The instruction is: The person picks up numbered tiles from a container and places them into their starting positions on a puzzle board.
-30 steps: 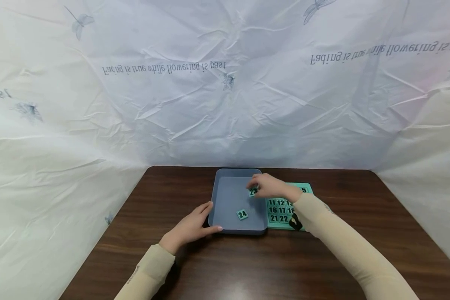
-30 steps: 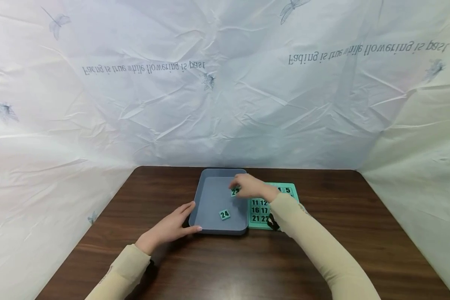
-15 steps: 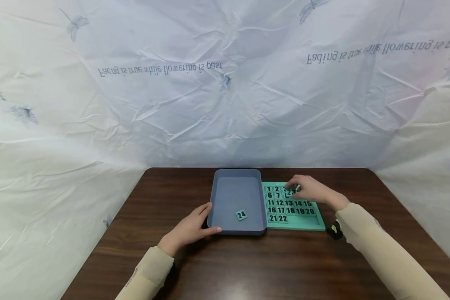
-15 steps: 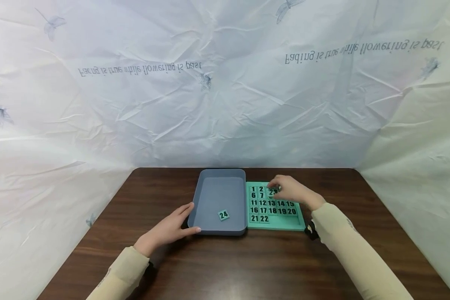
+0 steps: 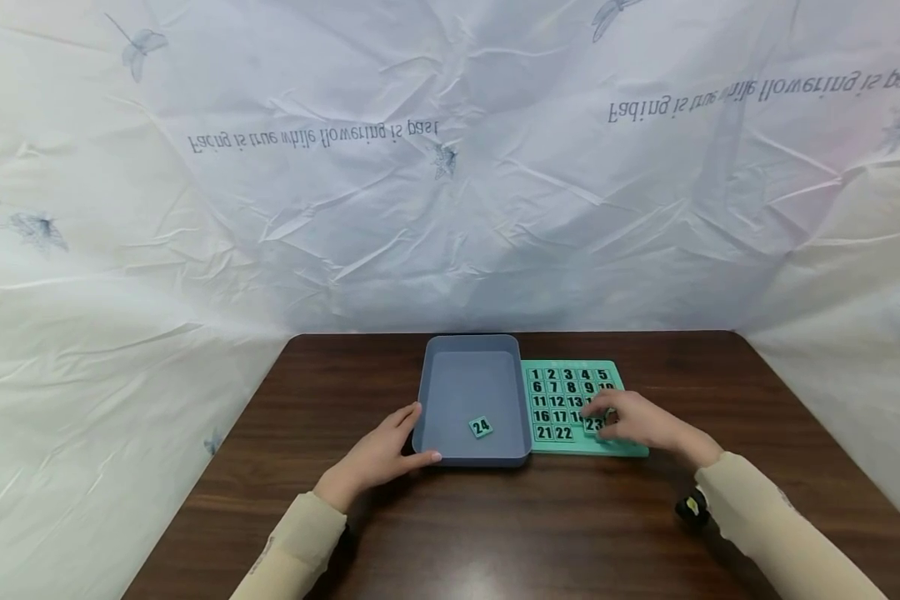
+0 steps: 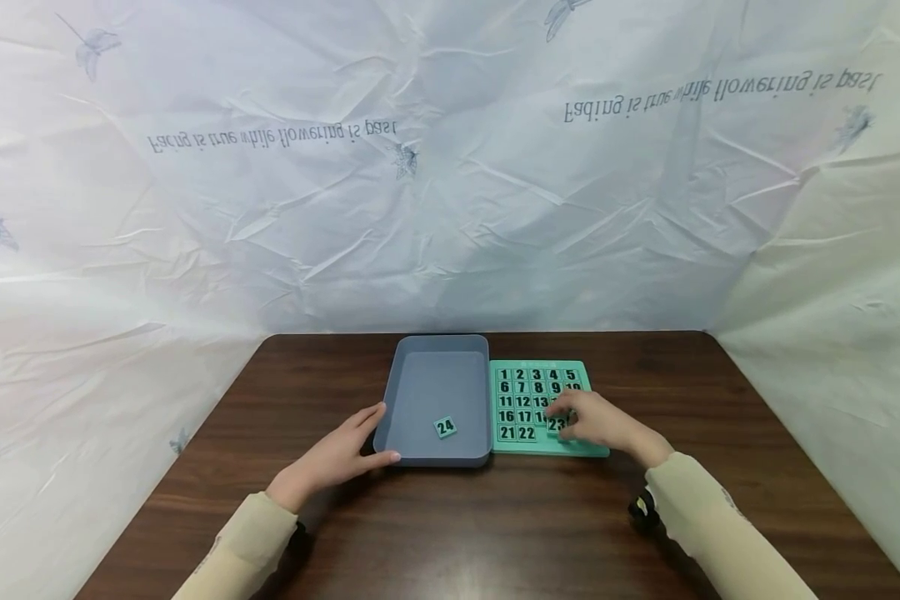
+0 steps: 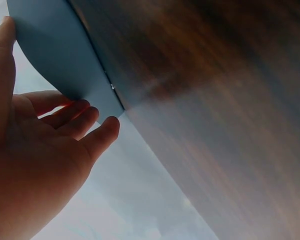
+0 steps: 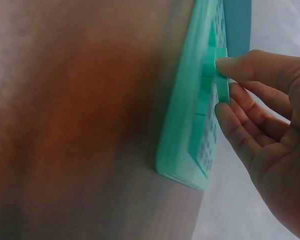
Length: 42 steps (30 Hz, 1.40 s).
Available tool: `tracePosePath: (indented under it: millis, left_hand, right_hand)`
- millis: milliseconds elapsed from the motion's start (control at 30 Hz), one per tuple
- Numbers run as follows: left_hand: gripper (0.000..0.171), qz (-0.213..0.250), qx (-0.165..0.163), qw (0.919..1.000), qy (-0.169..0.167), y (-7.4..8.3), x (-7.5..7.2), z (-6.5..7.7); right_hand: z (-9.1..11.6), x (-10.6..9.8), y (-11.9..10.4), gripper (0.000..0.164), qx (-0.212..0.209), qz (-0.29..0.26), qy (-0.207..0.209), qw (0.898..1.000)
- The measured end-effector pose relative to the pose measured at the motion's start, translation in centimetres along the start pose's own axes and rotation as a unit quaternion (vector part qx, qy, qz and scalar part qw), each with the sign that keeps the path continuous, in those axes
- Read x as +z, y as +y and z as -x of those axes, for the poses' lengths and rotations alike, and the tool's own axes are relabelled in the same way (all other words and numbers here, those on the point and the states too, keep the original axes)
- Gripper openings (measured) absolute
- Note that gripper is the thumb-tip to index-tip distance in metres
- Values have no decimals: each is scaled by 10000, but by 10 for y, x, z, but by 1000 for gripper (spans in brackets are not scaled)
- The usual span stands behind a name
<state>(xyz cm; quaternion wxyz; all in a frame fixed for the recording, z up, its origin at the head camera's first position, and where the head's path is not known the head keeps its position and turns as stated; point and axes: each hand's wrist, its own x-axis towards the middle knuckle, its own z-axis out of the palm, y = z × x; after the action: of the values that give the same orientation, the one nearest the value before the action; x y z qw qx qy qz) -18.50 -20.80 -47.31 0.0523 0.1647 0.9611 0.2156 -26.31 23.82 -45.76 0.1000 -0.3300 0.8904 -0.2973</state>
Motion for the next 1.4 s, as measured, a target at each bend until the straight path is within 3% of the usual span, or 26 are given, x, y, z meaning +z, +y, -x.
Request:
tracePosePath:
  millis: [400, 800, 1400]
  left_hand:
    - [104, 67, -9, 10000, 5, -1, 1, 0]
    - [103, 99, -9, 9999, -12, 0, 0, 0]
    - [102, 111, 5, 9999, -28, 1, -2, 0]
  right_hand:
    - [6, 6, 7, 36, 14, -208, -103, 9997]
    - [16, 2, 9, 26, 284, -292, 226, 9989]
    - [8, 17, 3, 21, 300, -604, 85, 9977]
